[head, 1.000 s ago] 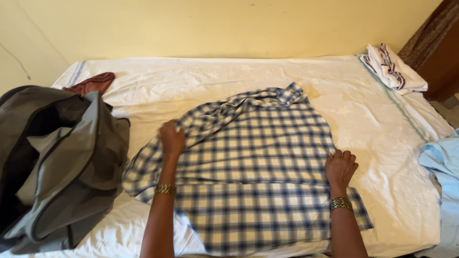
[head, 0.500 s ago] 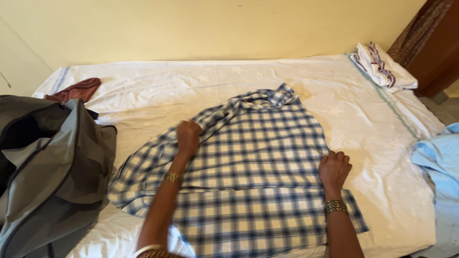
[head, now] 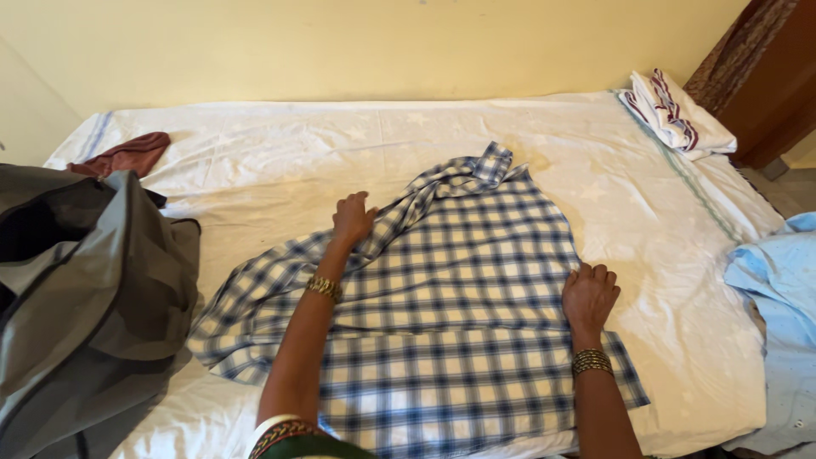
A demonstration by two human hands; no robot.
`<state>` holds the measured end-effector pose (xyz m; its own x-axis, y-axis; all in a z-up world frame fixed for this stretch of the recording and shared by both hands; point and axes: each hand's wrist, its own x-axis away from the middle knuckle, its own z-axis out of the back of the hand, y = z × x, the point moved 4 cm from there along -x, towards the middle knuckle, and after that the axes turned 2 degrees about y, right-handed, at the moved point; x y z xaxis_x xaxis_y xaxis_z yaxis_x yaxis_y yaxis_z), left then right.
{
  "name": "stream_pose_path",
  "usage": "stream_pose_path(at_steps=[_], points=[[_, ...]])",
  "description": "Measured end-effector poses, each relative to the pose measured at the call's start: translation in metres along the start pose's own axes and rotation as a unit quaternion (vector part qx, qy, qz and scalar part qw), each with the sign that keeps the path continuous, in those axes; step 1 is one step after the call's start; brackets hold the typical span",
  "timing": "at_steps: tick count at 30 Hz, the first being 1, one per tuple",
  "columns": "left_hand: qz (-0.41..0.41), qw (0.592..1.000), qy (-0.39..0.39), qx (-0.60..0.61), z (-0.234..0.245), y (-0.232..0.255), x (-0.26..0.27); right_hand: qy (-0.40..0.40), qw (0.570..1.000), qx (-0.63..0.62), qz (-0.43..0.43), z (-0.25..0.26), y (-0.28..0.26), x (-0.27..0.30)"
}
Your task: The person buttons a checkered shirt on a bed, smooths the fabric, and folds the sleeves and body of the shirt into a compact rectangle.
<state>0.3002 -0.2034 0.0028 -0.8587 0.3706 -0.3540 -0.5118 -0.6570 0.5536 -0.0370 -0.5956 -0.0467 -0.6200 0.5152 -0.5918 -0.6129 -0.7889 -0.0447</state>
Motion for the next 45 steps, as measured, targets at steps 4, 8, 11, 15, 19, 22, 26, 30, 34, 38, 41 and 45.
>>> stream_pose_path(at_steps=[4,8,11,15,19,22,26,30,34,38,41,45], points=[[0.175,0.967,-0.096,-0.158,-0.039,-0.031,-0.013,-0.002,1.0,0.002,-0.008,-0.002,0.001,-0.001],[0.155,0.96,-0.053,-0.225,-0.052,-0.042,-0.014,0.003,1.0,0.002,-0.006,-0.002,0.0,-0.002],[0.168,0.969,0.137,-0.119,-0.029,-0.04,-0.027,0.004,1.0,0.0,-0.008,0.0,0.0,-0.002],[0.111,0.931,0.347,0.015,0.029,0.011,-0.026,0.002,1.0,-0.011,-0.006,0.002,-0.001,-0.001],[-0.172,0.976,-0.047,-0.123,0.011,0.111,0.058,-0.007,1.0,-0.017,-0.011,0.003,-0.001,-0.003],[-0.367,0.891,-0.153,-0.218,0.019,0.149,0.188,0.001,0.999,-0.033,-0.001,0.004,0.002,-0.001],[-0.234,0.942,-0.232,-0.065,0.042,0.15,0.246,-0.01,1.0,-0.017,0.0,0.014,-0.003,0.001],[-0.123,0.989,0.083,0.021,0.078,0.128,0.253,0.01,0.999,-0.028,0.039,0.036,-0.021,0.014],[0.15,0.963,0.209,0.083,0.067,0.076,0.266,-0.073,0.965,-0.246,-0.046,0.028,-0.057,0.013],[0.248,0.899,0.287,0.22,0.042,0.031,0.27,-0.287,0.695,-0.626,-0.205,0.012,-0.133,0.033],[0.323,0.835,0.243,0.373,0.033,0.017,0.262,-0.345,0.622,-0.684,-0.163,0.034,-0.188,0.044],[0.46,0.695,0.167,0.528,0.043,0.016,0.253,-0.377,0.457,-0.767,-0.245,0.038,-0.221,0.052]])
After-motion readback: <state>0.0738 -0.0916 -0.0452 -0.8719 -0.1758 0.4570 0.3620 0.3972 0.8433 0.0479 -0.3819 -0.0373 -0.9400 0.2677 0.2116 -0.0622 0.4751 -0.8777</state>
